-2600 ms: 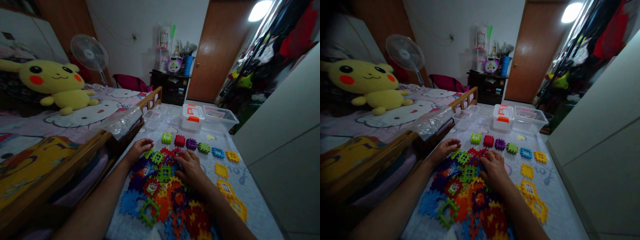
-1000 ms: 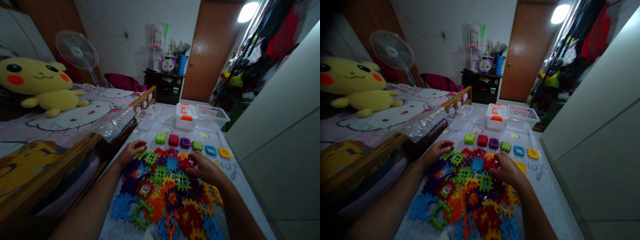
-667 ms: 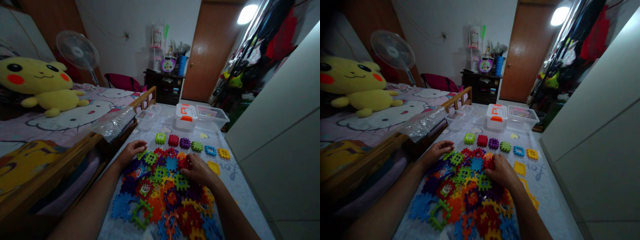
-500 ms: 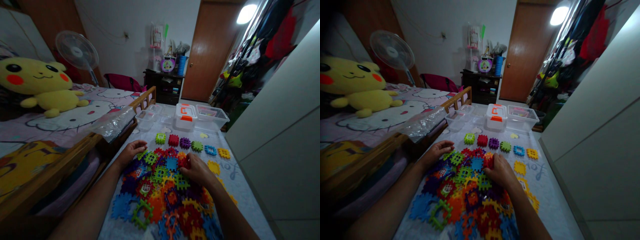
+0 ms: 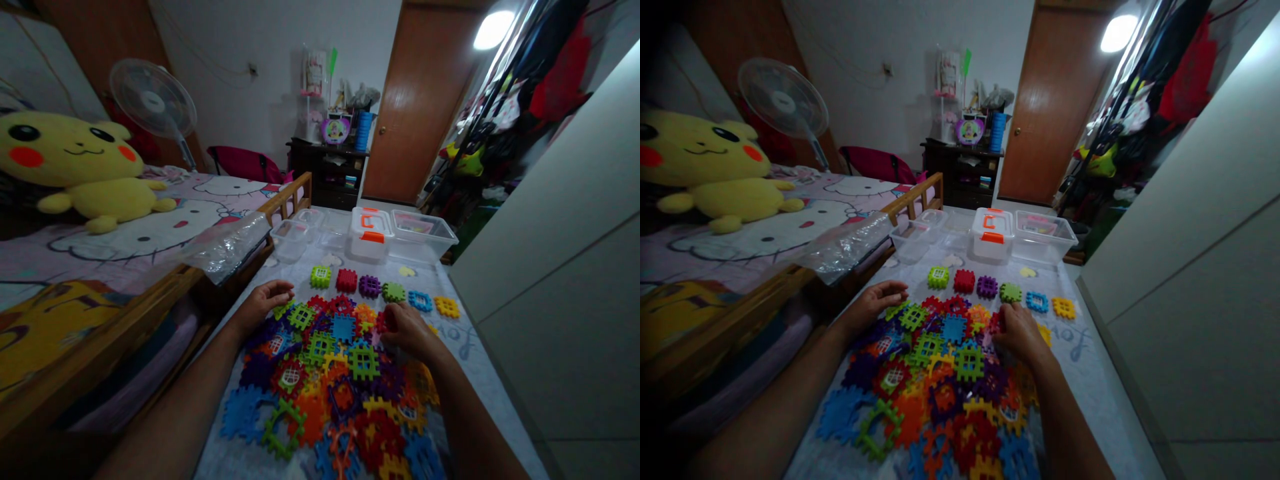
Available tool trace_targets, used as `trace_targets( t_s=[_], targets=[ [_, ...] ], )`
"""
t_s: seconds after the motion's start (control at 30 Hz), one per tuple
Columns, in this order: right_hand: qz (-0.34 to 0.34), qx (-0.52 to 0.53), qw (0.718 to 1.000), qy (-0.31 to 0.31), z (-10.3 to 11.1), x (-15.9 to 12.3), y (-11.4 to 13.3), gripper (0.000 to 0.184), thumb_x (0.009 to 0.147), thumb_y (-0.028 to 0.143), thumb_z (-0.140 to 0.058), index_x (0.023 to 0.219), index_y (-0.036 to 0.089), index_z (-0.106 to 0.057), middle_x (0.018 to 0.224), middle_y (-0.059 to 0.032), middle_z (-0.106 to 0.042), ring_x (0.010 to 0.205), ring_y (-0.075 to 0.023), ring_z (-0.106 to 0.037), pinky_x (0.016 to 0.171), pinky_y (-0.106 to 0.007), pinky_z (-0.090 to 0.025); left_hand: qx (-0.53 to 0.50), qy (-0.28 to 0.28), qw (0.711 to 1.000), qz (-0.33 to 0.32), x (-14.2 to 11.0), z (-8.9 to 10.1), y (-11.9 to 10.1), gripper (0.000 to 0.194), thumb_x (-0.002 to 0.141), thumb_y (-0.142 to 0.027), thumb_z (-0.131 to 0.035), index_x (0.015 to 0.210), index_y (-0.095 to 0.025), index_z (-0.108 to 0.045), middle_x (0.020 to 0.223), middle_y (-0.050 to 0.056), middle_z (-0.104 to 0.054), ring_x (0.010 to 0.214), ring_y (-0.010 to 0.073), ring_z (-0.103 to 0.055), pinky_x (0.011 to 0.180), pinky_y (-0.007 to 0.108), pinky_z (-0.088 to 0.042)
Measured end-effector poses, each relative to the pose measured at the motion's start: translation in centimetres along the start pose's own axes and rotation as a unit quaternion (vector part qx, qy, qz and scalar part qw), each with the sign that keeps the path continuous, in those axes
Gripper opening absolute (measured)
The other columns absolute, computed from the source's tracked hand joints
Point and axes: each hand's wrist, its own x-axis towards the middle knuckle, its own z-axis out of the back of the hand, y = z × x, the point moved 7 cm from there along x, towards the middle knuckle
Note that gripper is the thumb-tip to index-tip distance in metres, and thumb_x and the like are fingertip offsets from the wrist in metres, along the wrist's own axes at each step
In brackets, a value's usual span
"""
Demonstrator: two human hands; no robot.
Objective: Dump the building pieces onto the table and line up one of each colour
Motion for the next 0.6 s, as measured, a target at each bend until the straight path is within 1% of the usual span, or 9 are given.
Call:
trace_targets(
  t_s=[0.07, 0.17, 0.4, 0.6],
  targets=[
    [-0.005, 0.0, 1.0, 0.008, 0.0, 0.0, 0.1, 0.019, 0.074, 0.026, -0.069, 0.089, 0.017, -0.062, 0.097, -0.0089, -0.06, 0.089, -0.0219, -0.054, 0.075, -0.029, -0.037, 0.009, 0.004, 1.0, 0.002, 0.0, -0.1, 0.0, 0.049, 0.065, -0.048, -0.081, 0.102, -0.018, -0.07, 0.099, 0.008, -0.075, 0.1, 0.0284, -0.069, 0.095, 0.043, -0.05],
    [-0.012, 0.002, 1.0, 0.009, 0.2, 0.1, -0.1, 0.016, 0.076, 0.026, -0.066, 0.088, 0.016, -0.064, 0.096, -0.0092, -0.06, 0.087, -0.0212, -0.054, 0.074, -0.028, -0.037, 0.009, 0.004, 1.0, 0.003, -0.1, -0.1, -0.2, 0.05, 0.065, -0.048, -0.081, 0.102, -0.017, -0.07, 0.1, 0.008, -0.075, 0.1, 0.0281, -0.069, 0.095, 0.042, -0.05],
    [-0.037, 0.008, 0.999, -0.022, 0.9, 0.1, -1.6, 0.018, 0.074, 0.032, -0.07, 0.084, 0.017, -0.067, 0.09, -0.0078, -0.062, 0.081, -0.0208, -0.056, 0.071, -0.029, -0.039, 0.003, 0.004, 1.0, 0.002, -0.1, -0.2, -0.3, 0.049, 0.065, -0.048, -0.081, 0.101, -0.018, -0.07, 0.1, 0.008, -0.075, 0.101, 0.0285, -0.069, 0.097, 0.044, -0.049],
    [-0.032, -0.001, 0.999, -0.009, 0.3, 0.2, -0.9, 0.019, 0.074, 0.031, -0.069, 0.085, 0.017, -0.066, 0.093, -0.0087, -0.062, 0.084, -0.0212, -0.056, 0.071, -0.028, -0.038, 0.009, 0.004, 1.0, 0.002, -0.2, -0.2, -0.4, 0.048, 0.065, -0.048, -0.081, 0.101, -0.018, -0.07, 0.098, 0.007, -0.076, 0.097, 0.0267, -0.069, 0.093, 0.041, -0.05]
  ],
)
